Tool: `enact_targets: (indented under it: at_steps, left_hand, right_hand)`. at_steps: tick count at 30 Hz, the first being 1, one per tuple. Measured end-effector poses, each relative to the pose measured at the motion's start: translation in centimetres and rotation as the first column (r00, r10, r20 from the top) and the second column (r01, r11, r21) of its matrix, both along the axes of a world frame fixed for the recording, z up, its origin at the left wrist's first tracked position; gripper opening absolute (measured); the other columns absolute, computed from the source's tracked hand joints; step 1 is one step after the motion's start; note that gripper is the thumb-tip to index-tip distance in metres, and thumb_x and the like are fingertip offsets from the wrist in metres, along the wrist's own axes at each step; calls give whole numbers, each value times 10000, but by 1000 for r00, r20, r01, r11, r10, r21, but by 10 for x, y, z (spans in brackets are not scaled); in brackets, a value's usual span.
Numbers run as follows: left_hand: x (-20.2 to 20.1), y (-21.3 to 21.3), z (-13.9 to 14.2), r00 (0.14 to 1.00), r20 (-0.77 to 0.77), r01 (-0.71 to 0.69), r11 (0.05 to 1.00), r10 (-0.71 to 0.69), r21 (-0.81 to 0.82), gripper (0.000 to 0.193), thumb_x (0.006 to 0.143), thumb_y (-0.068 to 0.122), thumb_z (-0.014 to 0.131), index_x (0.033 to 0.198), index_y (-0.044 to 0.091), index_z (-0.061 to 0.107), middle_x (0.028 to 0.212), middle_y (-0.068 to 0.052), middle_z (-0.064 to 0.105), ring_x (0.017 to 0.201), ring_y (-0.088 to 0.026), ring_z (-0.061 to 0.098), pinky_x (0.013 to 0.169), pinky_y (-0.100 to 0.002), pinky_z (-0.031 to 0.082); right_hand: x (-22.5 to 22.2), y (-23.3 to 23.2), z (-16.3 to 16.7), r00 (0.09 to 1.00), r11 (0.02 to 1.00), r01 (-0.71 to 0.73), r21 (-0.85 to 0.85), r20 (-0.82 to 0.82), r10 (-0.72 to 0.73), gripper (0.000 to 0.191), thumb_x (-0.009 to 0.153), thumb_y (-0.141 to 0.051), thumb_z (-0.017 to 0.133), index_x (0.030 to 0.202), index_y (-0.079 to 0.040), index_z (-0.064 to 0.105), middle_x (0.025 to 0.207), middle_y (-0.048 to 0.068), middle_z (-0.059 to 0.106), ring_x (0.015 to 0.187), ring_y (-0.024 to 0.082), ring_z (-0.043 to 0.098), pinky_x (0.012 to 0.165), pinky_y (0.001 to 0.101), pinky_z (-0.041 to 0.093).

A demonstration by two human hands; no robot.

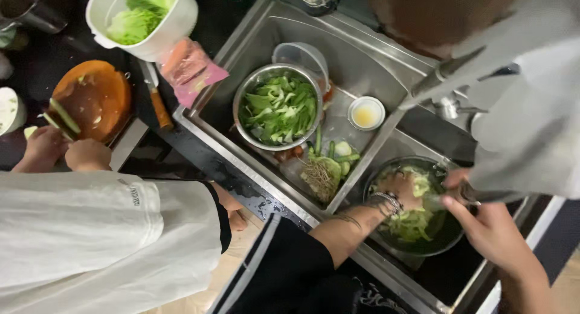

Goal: The person tears cabbage leaves into smaller pieces by hand in a bowl at the sink, rinses them under running water, and then transfers the cabbage into a pot on the stove containing a red sauce. They stir the cabbage into the sauce using a spoon.

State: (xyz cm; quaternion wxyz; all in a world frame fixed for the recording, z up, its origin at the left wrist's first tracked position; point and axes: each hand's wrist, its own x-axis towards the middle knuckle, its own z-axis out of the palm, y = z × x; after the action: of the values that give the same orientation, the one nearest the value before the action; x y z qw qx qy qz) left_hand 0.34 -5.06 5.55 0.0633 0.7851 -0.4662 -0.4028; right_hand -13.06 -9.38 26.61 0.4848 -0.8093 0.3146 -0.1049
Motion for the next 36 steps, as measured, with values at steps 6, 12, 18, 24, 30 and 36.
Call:
enact_targets:
  at_steps: [6,12,18,24,30,36]
  left_hand:
    - [-16,12,-23,987,-160,31,992,-12,119,1186,687,535,873,1626,386,163,1679,-192,53,1510,-458,140,1178,-612,256]
    - [-49,13,-63,709,-356,-553,793,609,254,802,934,554,681,1618,305,346,1701,-152,177,1470,-490,315,1153,-614,380]
    - [-35,14,-53,970,-204,-125,990,134,59,521,954,440,654,1416,219,557,1511,-135,416,1299,-397,505,1073,-550,465]
    - [-9,-6,-45,970,-225,51,980,-95,-192,405,980,391,614,1310,159,647,1313,-121,616,1157,-316,636,1018,-462,542]
    - [5,-15,-27,943,-290,88,963,-163,-256,513,1019,480,568,1326,71,601,1287,-156,663,1176,-280,647,1061,-422,540]
    - [15,6,20,958,-146,248,969,-247,-14,1079,776,716,739,1550,102,306,1592,-216,335,1485,-376,318,1193,-521,285]
  right_hand:
    - [-5,-8,16,912,997,-23,-77,-410,-10,297,892,-191,745,1140,-42,677,1015,82,659,812,223,652,715,370,553]
    - [-14,-12,24,907,964,-183,-195,-412,89,301,812,-289,800,880,-4,732,1040,50,694,856,225,640,741,377,541]
    - [-12,2,32,961,978,-157,-140,-250,119,263,846,-268,751,902,-16,699,1042,73,705,937,229,638,825,365,532]
    - [5,7,37,987,965,-162,-208,-31,159,297,878,-216,729,1108,-42,659,1137,124,600,1086,255,597,924,391,494]
    - [-1,19,35,952,959,-283,-25,117,284,168,910,-186,719,986,-62,635,1165,96,630,1099,229,631,921,357,534]
    - [-7,11,46,982,985,-143,-95,-140,129,225,872,-217,747,1016,-53,690,1046,48,714,922,193,709,811,336,581]
